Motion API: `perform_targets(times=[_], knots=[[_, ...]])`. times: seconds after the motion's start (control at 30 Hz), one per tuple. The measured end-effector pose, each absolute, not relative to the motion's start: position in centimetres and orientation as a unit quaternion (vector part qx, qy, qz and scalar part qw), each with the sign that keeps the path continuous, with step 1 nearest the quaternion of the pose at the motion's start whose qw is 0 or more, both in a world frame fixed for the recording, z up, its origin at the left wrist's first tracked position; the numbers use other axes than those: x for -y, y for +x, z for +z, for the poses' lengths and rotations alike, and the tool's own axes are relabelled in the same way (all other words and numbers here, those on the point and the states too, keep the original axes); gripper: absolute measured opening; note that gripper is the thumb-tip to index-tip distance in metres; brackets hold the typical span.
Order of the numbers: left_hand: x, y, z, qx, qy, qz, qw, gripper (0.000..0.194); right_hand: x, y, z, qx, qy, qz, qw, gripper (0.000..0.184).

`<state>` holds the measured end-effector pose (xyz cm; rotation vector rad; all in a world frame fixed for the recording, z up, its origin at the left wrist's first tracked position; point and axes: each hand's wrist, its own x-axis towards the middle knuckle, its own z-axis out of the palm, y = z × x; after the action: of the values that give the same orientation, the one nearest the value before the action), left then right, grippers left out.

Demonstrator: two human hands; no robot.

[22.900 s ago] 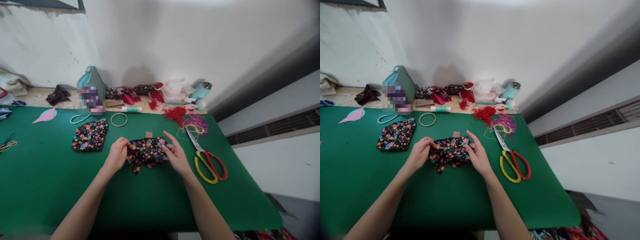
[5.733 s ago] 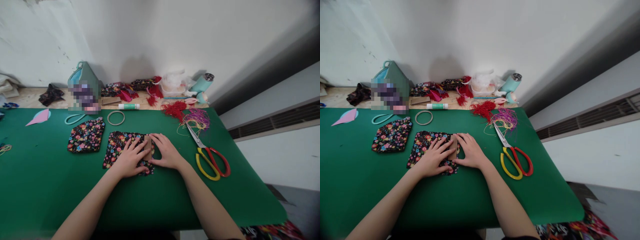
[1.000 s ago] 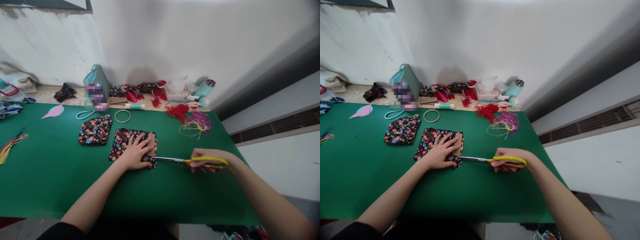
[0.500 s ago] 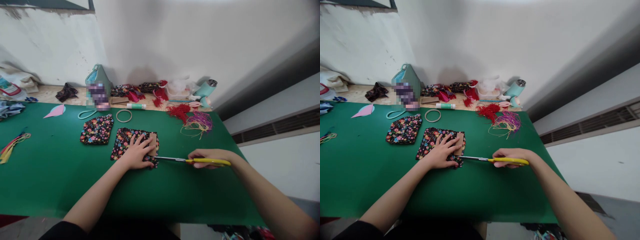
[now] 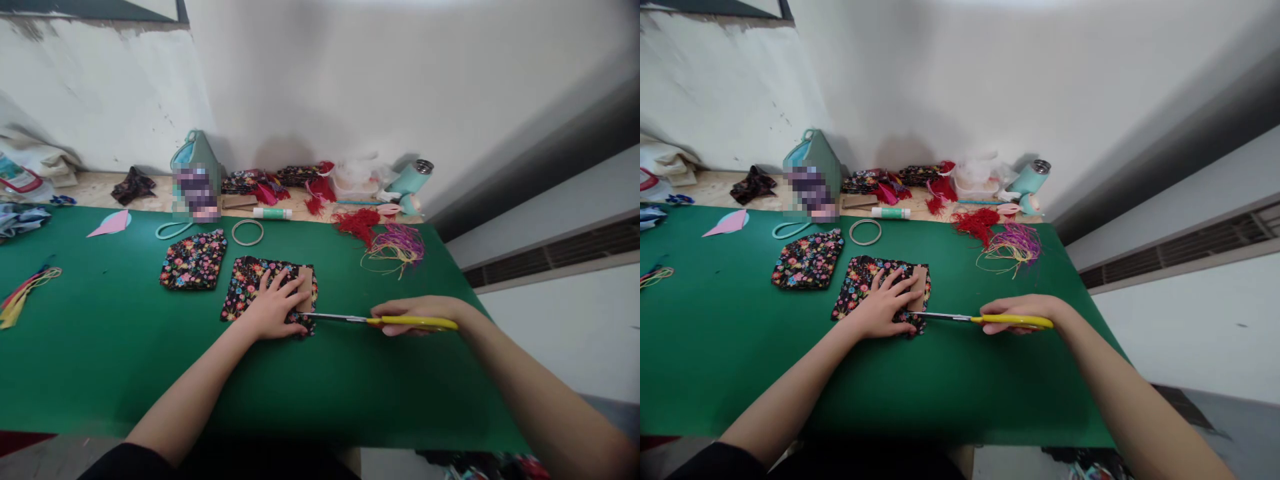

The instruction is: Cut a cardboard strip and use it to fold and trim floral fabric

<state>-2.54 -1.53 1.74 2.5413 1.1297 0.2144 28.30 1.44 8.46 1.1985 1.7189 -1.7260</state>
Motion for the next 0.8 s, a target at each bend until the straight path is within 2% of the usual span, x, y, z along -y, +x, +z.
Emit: perform_targets(times=[0.17, 0.5, 0.8], knots=[[1.54, -2.54, 1.74, -0.400, 0.896, 0.073, 0.176, 0.071, -1.70, 28.11, 8.18, -0.569, 0.459, -0.648, 0.213, 0.046], [1.52, -2.58, 1.88, -0.399, 0.896, 0.073, 0.183, 0.072, -1.74, 27.90, 8.51, -0.577, 0.499, -0.615, 0.201, 0.043], [1.56, -2.59, 1.83, -0.398, 0.897, 0.075, 0.178, 0.071, -1.31, 27.53, 8.66, -0.589, 0.476, -0.621, 0.204, 0.049]])
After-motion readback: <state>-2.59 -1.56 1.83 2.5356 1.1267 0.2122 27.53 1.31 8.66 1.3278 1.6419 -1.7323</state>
